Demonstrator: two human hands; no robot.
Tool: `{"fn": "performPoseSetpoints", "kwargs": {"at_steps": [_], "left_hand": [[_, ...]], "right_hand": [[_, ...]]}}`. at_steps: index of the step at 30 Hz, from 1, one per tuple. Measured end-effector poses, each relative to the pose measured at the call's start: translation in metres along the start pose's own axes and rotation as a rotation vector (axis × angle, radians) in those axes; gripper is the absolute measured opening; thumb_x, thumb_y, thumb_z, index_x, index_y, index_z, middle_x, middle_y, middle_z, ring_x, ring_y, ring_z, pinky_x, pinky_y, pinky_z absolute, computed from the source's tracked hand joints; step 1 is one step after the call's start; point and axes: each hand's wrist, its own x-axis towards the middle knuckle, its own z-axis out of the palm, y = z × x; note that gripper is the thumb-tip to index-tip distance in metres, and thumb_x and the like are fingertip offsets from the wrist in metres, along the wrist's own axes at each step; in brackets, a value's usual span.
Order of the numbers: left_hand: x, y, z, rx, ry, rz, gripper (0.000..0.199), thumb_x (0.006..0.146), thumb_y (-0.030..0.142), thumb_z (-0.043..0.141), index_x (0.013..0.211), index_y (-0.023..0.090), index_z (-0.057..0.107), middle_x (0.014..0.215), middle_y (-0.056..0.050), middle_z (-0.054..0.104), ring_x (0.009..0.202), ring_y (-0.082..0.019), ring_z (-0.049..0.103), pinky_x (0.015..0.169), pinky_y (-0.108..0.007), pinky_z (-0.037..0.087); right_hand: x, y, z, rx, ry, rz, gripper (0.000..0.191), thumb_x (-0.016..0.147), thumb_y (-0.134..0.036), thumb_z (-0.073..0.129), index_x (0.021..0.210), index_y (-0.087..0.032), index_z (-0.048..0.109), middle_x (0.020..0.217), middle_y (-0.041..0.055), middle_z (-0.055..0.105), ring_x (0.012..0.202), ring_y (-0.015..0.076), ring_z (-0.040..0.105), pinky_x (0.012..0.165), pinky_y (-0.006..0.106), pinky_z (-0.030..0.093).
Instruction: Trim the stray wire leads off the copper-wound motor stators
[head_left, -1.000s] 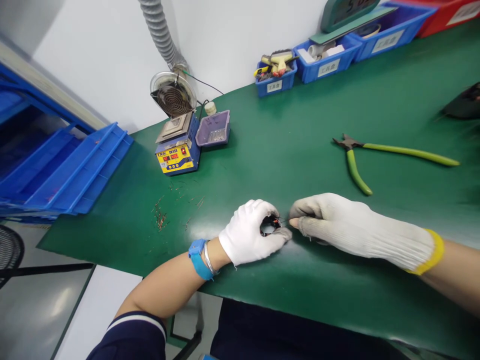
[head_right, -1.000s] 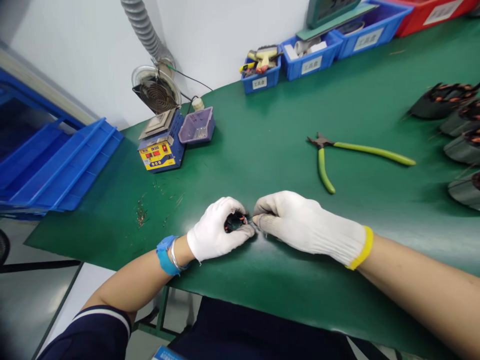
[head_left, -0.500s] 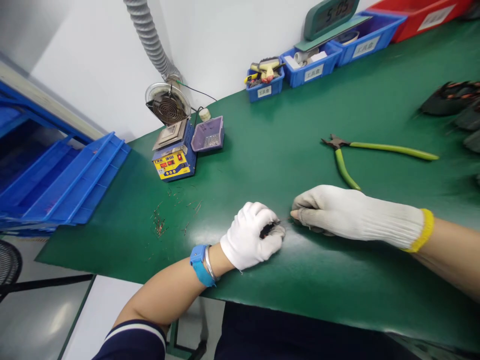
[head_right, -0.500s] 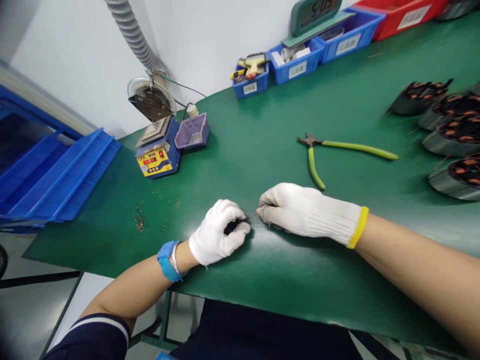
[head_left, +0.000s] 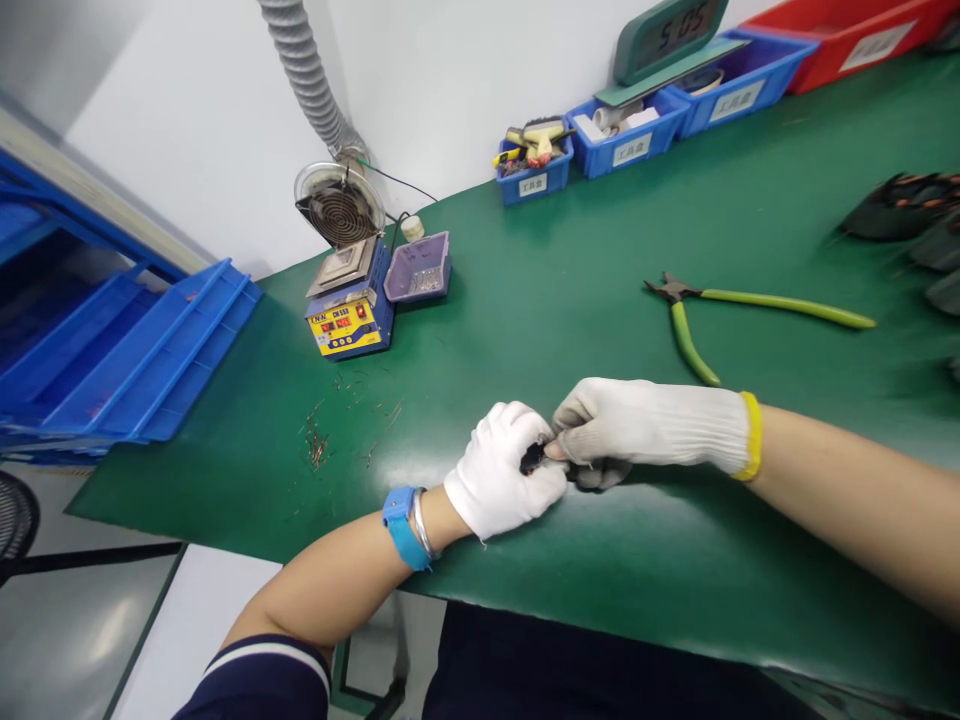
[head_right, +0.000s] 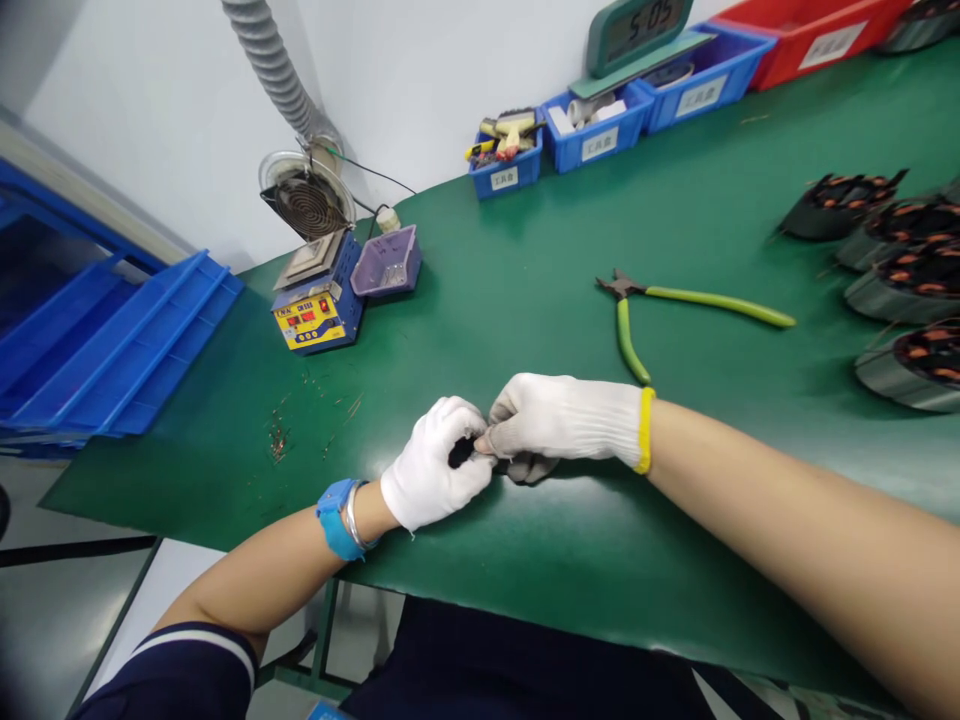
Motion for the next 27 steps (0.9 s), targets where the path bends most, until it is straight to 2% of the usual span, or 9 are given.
{"fn": "performPoseSetpoints", "kwargs": {"at_steps": [5,8,11,14,17,19,23,25,27], "left_hand": [[0.001,0.000,-0.001,-0.078,0.016,0.006,0.018,0.079,0.030,0.062,0.089,0.024,0.048,0.094,-0.006,0.062,0.089,-0.023,0.061,0.079,-0.041,0.055],[0.000,-0.001,0.000,-0.104,0.003,-0.009,0.021,0.079,0.028,0.064,0.092,0.025,0.048,0.107,-0.009,0.063,0.101,-0.025,0.065,0.088,-0.044,0.058],[-0.003,0.000,0.002,-0.131,0.068,-0.026,0.028,0.079,0.026,0.065,0.100,0.024,0.047,0.114,-0.012,0.062,0.117,-0.030,0.066,0.094,-0.049,0.059],[-0.007,0.003,0.001,-0.198,0.129,-0.032,0.054,0.070,0.024,0.071,0.117,0.022,0.044,0.131,-0.020,0.058,0.131,-0.036,0.060,0.101,-0.054,0.057],[-0.008,0.001,-0.006,-0.316,0.012,-0.057,0.088,0.059,0.027,0.082,0.136,0.019,0.040,0.151,-0.026,0.047,0.137,-0.040,0.055,0.110,-0.058,0.052],[-0.006,-0.005,-0.014,-0.465,-0.076,-0.162,0.094,0.060,0.035,0.087,0.141,0.019,0.041,0.144,-0.023,0.057,0.128,-0.038,0.062,0.106,-0.056,0.055],[0.004,-0.017,-0.033,-0.849,-0.101,-0.480,0.066,0.083,0.064,0.071,0.127,0.018,0.056,0.119,-0.016,0.071,0.096,-0.027,0.074,0.075,-0.040,0.063],[0.007,-0.017,-0.043,-0.996,-0.282,-0.605,0.066,0.087,0.074,0.061,0.119,0.017,0.060,0.105,-0.015,0.074,0.072,-0.022,0.074,0.055,-0.031,0.057],[0.008,-0.013,-0.048,-1.064,-0.507,-0.673,0.065,0.087,0.072,0.063,0.120,0.016,0.061,0.093,-0.011,0.074,0.053,-0.017,0.068,0.043,-0.026,0.049]], "right_hand": [[0.005,0.006,0.007,0.290,-0.092,0.000,0.052,0.047,-0.058,0.093,0.062,-0.018,0.062,0.055,0.0038,0.065,0.053,0.0125,0.062,0.052,0.021,0.053],[0.005,0.010,0.006,0.304,-0.085,-0.020,0.045,0.054,-0.052,0.091,0.062,-0.018,0.065,0.055,0.0047,0.067,0.053,0.0138,0.063,0.050,0.022,0.055],[0.004,0.009,0.009,0.268,-0.037,-0.006,0.034,0.067,-0.045,0.085,0.062,-0.018,0.064,0.055,0.0053,0.067,0.051,0.0144,0.064,0.051,0.023,0.055],[0.002,0.007,0.016,0.176,0.050,-0.005,0.024,0.076,-0.034,0.072,0.060,-0.019,0.063,0.056,0.0051,0.068,0.050,0.0141,0.063,0.051,0.023,0.054],[-0.002,0.007,0.022,0.083,0.156,-0.060,0.021,0.077,-0.027,0.063,0.057,-0.020,0.060,0.054,0.0020,0.066,0.049,0.0119,0.060,0.051,0.021,0.049],[-0.006,0.008,0.023,0.052,0.192,-0.097,0.021,0.076,-0.027,0.060,0.056,-0.021,0.057,0.053,0.0005,0.065,0.048,0.0106,0.057,0.050,0.021,0.044],[-0.012,0.013,0.020,0.067,0.223,-0.195,0.026,0.075,-0.040,0.061,0.058,-0.020,0.060,0.054,0.0017,0.064,0.048,0.0118,0.054,0.049,0.024,0.039],[-0.013,0.015,0.019,0.092,0.229,-0.238,0.032,0.074,-0.048,0.064,0.059,-0.020,0.061,0.054,0.0024,0.062,0.049,0.0130,0.053,0.050,0.026,0.040],[-0.014,0.017,0.019,0.125,0.222,-0.263,0.036,0.072,-0.053,0.068,0.061,-0.019,0.063,0.055,0.0029,0.063,0.049,0.0134,0.053,0.050,0.026,0.041]]}}
